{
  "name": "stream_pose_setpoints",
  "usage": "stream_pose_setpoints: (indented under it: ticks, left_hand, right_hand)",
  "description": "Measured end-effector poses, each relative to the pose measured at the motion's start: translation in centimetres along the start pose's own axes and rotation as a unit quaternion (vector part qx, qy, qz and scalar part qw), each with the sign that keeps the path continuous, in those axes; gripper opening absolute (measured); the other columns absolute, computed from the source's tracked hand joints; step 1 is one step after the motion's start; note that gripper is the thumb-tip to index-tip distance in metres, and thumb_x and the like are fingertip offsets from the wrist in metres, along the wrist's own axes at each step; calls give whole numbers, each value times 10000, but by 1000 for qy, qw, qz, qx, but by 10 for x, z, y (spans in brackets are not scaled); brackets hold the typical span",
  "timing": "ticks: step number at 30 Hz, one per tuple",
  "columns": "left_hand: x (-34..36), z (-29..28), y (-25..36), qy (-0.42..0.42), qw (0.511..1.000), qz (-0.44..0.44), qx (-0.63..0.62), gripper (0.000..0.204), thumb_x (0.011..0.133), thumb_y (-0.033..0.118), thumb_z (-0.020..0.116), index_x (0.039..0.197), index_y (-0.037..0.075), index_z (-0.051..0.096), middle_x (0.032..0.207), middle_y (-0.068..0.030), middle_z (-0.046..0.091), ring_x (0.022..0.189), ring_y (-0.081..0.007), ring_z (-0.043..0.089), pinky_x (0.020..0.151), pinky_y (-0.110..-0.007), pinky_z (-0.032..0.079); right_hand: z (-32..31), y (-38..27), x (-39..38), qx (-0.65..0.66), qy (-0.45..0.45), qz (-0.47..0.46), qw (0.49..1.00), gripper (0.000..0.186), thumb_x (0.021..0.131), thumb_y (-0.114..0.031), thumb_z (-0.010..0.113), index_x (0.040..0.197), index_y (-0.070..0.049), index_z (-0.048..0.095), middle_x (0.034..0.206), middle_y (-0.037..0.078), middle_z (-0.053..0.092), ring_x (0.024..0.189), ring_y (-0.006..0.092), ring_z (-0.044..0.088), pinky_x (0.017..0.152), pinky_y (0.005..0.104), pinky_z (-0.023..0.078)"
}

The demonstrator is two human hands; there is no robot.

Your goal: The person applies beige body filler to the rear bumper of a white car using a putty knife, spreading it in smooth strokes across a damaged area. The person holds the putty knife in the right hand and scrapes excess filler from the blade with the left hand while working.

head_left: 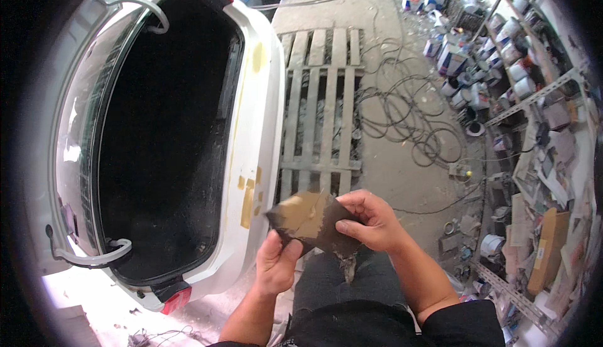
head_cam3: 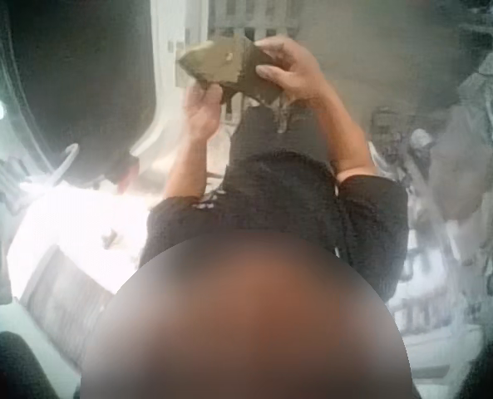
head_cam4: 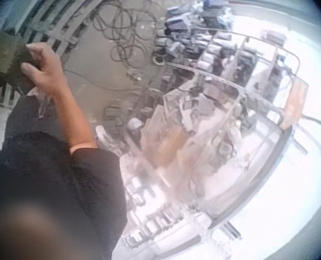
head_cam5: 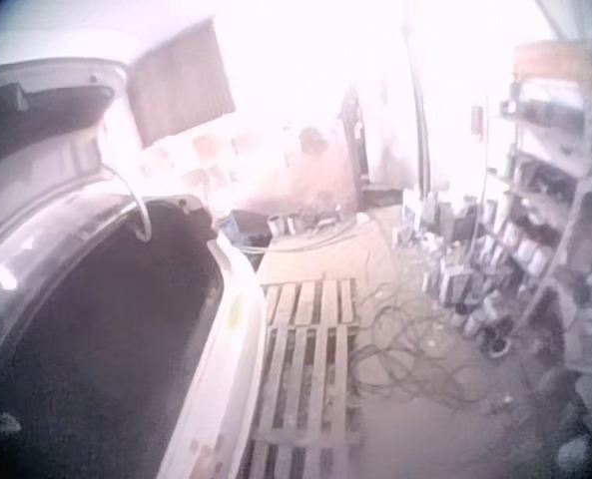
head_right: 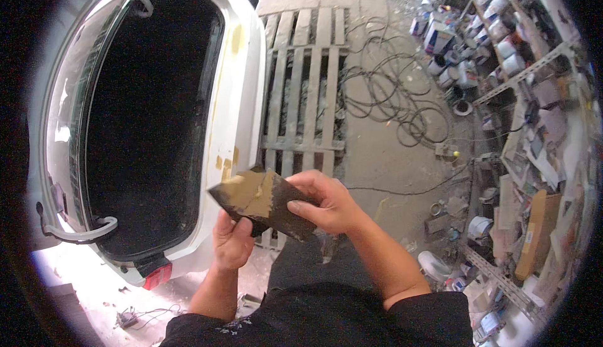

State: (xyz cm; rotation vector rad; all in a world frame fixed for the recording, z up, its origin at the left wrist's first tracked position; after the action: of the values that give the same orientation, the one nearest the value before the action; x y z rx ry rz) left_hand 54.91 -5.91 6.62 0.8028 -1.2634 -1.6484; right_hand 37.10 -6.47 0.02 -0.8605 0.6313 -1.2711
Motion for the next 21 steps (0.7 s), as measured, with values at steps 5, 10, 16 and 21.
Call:
stream_pose_setpoints:
  ticks: [5, 10, 16, 21]
  left_hand:
    - [24, 30, 48, -81, 927, 20, 365, 379, 993, -58, 555, 1368, -18, 587, 1233, -214, 660, 1143, -332, 670, 983, -372, 519]
    - [48, 38, 77, -148, 907, 30, 392, 414, 1001, -45, 536, 1409, 11, 574, 1254, -231, 659, 1147, -399, 662, 991, -387, 517]
    - [74, -14, 45, -128, 962, -139, 196, 423, 1019, -11, 558, 1442, -10, 543, 1283, -134, 678, 1130, -247, 666, 973, -363, 526]
    - [93, -73, 56, -135, 986, -89, -31, 426, 1018, -10, 572, 1440, -43, 529, 1298, -79, 660, 1181, -150, 602, 1044, -335, 478]
  right_hand:
    - [3, -78, -1, -155, -18, -91, 984, 394, 952, 17, 703, 1329, 1, 587, 1124, 88, 735, 1039, 142, 688, 925, 331, 555]
    - [12, -124, 1, -171, 18, -97, 980, 364, 938, 19, 712, 1295, 7, 637, 1111, 85, 751, 1024, 137, 695, 920, 330, 558]
    - [56, -197, 27, -318, -28, -225, 920, 393, 863, 102, 666, 1229, -34, 712, 1238, 144, 721, 1163, 257, 690, 985, 387, 554]
    - [108, -169, 77, -449, -188, -184, 854, 553, 739, 144, 624, 1236, -74, 726, 1403, 140, 650, 1366, 382, 560, 1107, 487, 471]
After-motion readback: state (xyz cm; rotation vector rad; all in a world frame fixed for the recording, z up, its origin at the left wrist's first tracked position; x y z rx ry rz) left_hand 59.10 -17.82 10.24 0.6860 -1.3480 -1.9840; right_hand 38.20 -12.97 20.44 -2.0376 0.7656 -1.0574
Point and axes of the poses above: each hand's wrist, its own x-axis towards the middle knuckle, its own z-axis out of the palm, y = z × x, the point moved 8 cm from there along x, towards the middle knuckle
